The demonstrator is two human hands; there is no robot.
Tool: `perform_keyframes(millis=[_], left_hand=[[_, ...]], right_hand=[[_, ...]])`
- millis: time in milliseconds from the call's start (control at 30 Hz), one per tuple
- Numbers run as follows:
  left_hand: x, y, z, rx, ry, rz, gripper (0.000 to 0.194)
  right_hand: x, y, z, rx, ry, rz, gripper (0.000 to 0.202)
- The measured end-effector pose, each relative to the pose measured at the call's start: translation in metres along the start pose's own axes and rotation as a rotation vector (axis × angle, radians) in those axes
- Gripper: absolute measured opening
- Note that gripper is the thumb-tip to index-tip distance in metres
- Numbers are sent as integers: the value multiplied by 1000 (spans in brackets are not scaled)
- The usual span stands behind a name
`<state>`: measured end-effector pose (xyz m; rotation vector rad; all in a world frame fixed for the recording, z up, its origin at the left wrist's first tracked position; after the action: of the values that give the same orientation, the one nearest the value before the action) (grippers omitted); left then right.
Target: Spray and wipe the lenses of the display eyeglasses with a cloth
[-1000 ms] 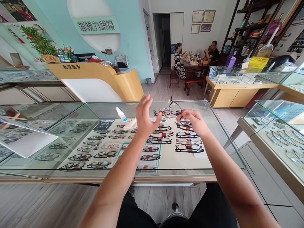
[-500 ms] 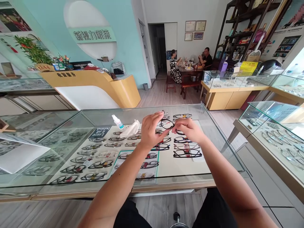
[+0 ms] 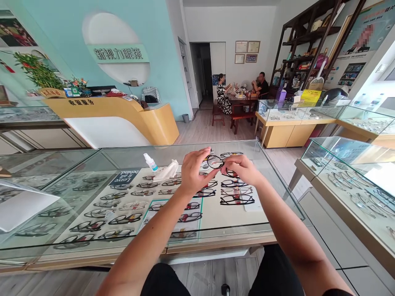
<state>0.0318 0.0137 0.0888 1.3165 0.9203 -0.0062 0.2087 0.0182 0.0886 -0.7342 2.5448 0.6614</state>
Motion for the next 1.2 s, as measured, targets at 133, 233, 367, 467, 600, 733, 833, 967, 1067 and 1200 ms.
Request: perform_keyframes(millis=[133, 233, 367, 467, 600, 733, 833, 967, 1067, 1200], left_hand=[[-31, 32, 10, 15, -9, 57, 69], [-66, 66, 16, -11, -3, 154, 72], [-106, 96, 29, -71, -35, 336, 63], [-114, 99, 35, -126, -68, 396, 62], [-109, 88, 29, -169, -78, 416, 61], [-104, 84, 16, -205, -79, 408, 60], [-100, 85, 10, -225, -73, 402, 60], [-90, 88, 5, -265, -60, 358, 60], [-79, 91, 0, -283, -56, 324, 60], [-66, 94, -9, -286, -53, 289, 60]], right_hand=[[-26, -6, -59, -42, -237, -23, 42], [-58, -22, -124, -216, -469, 191, 46], [-81, -60, -166, -276, -541, 625, 45], [-70, -69, -167, -241, -586, 716, 63], [-58, -59, -157, -186, -647, 710, 65], [-64, -48, -146, -138, -634, 720, 55], [-69, -40, -139, -121, -621, 702, 45], [-75, -30, -128, -113, -613, 683, 43], [-81, -25, -119, -127, -616, 682, 45], [-91, -18, -104, -124, -613, 661, 48]])
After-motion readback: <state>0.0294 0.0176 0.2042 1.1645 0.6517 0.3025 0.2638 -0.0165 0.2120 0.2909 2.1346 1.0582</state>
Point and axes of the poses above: each hand's wrist, its own y-axis towards the middle knuckle, its own x-axis out of the palm, z = x × y, the point moved 9 cm from there along y, towards the middle knuckle, and after that the axes turned 14 degrees about -z, right-handed, at the moved point
